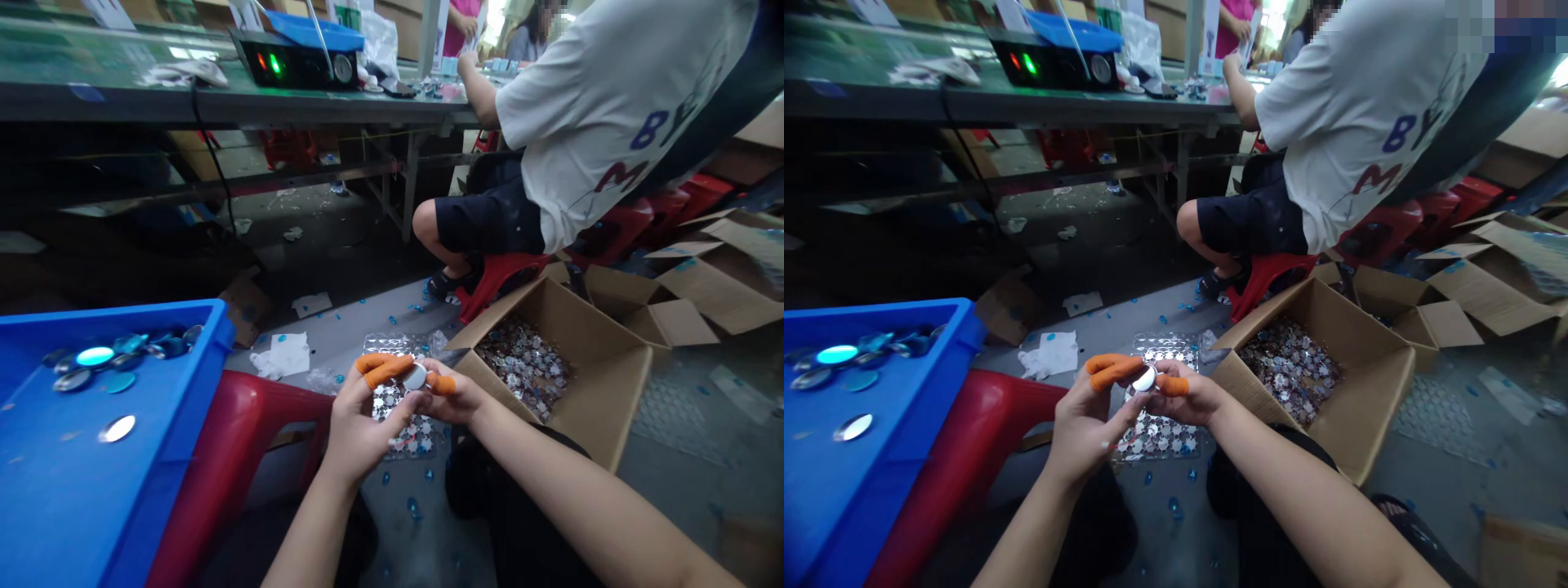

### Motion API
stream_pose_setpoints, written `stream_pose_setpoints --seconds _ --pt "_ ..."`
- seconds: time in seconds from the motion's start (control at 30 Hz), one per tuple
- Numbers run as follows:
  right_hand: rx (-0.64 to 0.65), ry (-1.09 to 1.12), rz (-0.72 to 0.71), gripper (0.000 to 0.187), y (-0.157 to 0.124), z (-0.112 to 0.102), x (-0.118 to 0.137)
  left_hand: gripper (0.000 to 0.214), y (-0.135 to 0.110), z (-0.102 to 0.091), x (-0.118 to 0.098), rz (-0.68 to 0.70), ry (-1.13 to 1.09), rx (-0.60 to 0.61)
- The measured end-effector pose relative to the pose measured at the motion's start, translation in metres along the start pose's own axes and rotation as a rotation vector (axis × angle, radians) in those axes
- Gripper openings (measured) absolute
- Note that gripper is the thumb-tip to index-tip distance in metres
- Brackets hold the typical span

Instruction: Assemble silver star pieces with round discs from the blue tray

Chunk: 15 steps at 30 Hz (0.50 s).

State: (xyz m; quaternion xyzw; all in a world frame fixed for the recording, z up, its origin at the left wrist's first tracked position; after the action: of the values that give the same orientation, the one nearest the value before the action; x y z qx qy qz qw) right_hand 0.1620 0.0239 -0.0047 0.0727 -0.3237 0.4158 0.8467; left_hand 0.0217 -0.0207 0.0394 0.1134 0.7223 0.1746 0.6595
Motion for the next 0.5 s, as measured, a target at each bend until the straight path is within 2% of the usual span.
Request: stream_pose_setpoints --seconds 0.1,0.3,0.5 --pt "0.040 0.019 -0.011 0.044 0.003 0.006 -0.002 0.041 0.000 0.001 0.002 0.001 -0.051 -0.036" --pt "0.039 -0.009 -0.007 0.047 0.005 0.012 0.002 0.045 0.000 -0.001 0.001 -0.003 -0.095 -0.044" --pt "-0.063 -0.167 -0.062 0.049 0.007 0.001 0.012 0.038 0.002 -0.003 0.017 -0.108 -0.229 -0.089"
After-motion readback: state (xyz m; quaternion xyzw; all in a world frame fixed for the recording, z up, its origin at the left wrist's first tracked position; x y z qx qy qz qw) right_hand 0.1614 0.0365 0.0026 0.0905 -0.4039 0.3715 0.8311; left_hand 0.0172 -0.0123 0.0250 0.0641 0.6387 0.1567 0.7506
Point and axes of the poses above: each hand's wrist, its own y-axis towards the middle knuckle, its own z-axis out of the palm, x = y × z, the point moved 4 cm from there along y, towards the middle knuckle
